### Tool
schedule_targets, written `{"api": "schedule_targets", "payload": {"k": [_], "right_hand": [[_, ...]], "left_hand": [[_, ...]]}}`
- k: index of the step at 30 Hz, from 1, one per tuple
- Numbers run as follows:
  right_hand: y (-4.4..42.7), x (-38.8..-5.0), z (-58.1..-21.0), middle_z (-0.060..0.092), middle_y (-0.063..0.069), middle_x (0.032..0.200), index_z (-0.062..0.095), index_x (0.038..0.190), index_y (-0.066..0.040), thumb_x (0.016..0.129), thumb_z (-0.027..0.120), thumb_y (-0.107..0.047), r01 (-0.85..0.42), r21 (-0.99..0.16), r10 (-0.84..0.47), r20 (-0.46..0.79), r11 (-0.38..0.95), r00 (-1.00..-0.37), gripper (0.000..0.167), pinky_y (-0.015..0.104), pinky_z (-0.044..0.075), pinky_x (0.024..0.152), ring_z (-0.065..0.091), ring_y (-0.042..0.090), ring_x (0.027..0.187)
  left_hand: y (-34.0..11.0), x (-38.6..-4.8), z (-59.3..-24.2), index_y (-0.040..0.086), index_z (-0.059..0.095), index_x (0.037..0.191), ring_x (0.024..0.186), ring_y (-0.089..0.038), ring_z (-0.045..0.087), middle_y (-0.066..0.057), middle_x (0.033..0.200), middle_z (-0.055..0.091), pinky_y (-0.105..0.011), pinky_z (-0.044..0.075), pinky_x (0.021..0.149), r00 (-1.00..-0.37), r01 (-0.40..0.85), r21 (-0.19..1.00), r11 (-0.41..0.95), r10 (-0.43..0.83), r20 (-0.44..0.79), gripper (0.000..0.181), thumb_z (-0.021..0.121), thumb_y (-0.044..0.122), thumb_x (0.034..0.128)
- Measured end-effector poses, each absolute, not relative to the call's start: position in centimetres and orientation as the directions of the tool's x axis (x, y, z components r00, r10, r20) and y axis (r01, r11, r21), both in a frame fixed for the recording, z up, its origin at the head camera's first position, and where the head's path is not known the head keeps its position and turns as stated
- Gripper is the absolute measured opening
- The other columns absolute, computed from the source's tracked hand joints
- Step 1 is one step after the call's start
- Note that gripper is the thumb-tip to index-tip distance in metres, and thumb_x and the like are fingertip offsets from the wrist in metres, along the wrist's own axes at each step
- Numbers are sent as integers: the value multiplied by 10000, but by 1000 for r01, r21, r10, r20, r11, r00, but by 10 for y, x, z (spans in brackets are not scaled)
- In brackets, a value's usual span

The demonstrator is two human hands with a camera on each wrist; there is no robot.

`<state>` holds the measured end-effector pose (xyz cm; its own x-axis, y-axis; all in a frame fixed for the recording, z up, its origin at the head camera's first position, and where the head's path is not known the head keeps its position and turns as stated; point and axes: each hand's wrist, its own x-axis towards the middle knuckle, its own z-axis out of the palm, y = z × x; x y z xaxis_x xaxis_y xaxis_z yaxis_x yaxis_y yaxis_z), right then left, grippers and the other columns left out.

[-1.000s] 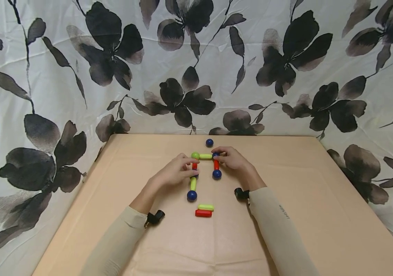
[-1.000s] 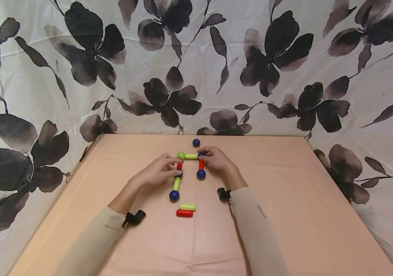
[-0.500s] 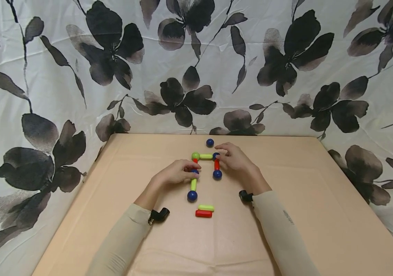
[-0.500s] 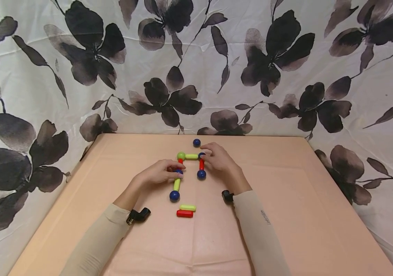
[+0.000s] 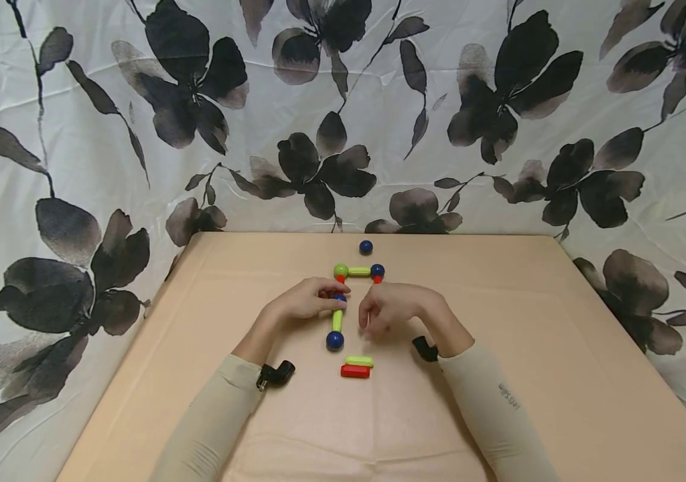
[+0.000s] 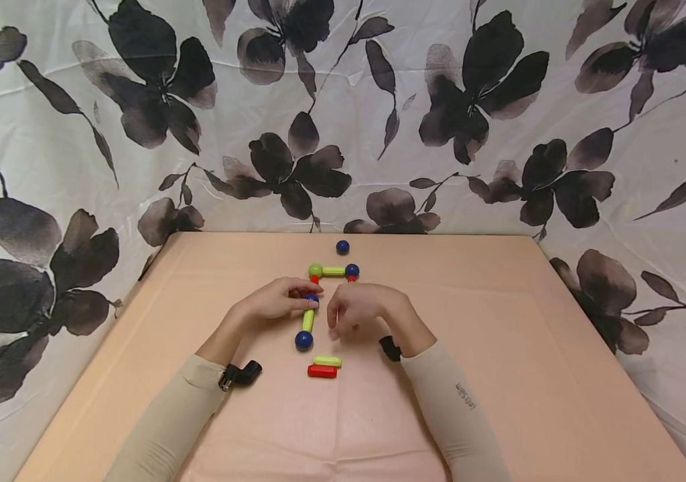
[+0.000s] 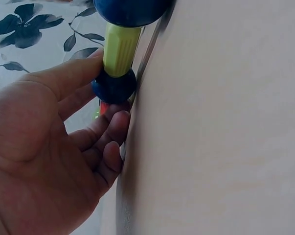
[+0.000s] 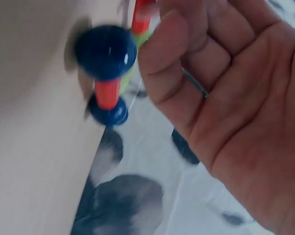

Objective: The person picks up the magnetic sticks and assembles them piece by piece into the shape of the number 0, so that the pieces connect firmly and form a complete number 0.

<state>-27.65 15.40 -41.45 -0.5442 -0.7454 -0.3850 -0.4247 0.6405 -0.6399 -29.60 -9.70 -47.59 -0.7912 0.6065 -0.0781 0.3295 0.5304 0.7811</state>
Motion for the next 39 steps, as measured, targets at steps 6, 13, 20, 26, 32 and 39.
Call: {"api": "schedule_targets", "payload": {"k": [6,13,20,26,32,39], "right_hand": [[134,-255,-418,617,-57,662,744,773,-200,828,898,-249,-450,-525,-690,-502,722,-521,170,258,417,524,523,128,537],[125,-248,-421,606,-51,673,739,771,-201,844,880,-212,-460,-449,-642,-522,766,-561,160,258,433,479,532,159,524],[124,-249,-423,582,-48,693,691,776,-203,861,838,-165,-488,-370,-613,-487,790,-622,175,276,459,463,530,138,516],[126,-252,-426,560,-75,647,662,729,-184,837,851,-156,-509,-417,-658,-452,753,-603,220,254,421,484,520,105,511],[129,-256,-426,560,-71,655,693,775,-156,860,830,-132,-456,-523,-689,-465,720,-555,163,250,396,495,485,107,513],[129,-257,-429,568,-68,659,704,803,-158,862,833,-141,-434,-540,-687,-472,721,-553,143,250,396,484,486,112,513]], "left_hand": [[-98,-297,-476,138,665,1386,1151,-177,608,23,1244,710,-434,473,1080,-794,310,792,526,601,-88,374,637,299,1049],[-100,-297,-476,152,652,1405,1135,-196,588,8,1275,696,-433,472,1072,-795,299,794,529,599,-100,376,624,288,1055],[-101,-298,-475,137,652,1404,1097,-198,596,-2,1248,709,-400,471,1031,-795,303,798,522,600,-91,370,633,246,1051],[-101,-297,-475,133,664,1388,1124,-198,595,6,1241,712,-405,459,1053,-797,301,799,521,597,-89,373,653,265,1040],[-102,-297,-477,140,668,1381,1093,-194,590,11,1231,712,-372,461,1000,-798,308,795,523,597,-84,368,653,275,1040],[-102,-296,-477,139,667,1383,1084,-202,573,5,1225,705,-356,452,975,-800,302,796,524,594,-87,364,645,272,1044]]}}
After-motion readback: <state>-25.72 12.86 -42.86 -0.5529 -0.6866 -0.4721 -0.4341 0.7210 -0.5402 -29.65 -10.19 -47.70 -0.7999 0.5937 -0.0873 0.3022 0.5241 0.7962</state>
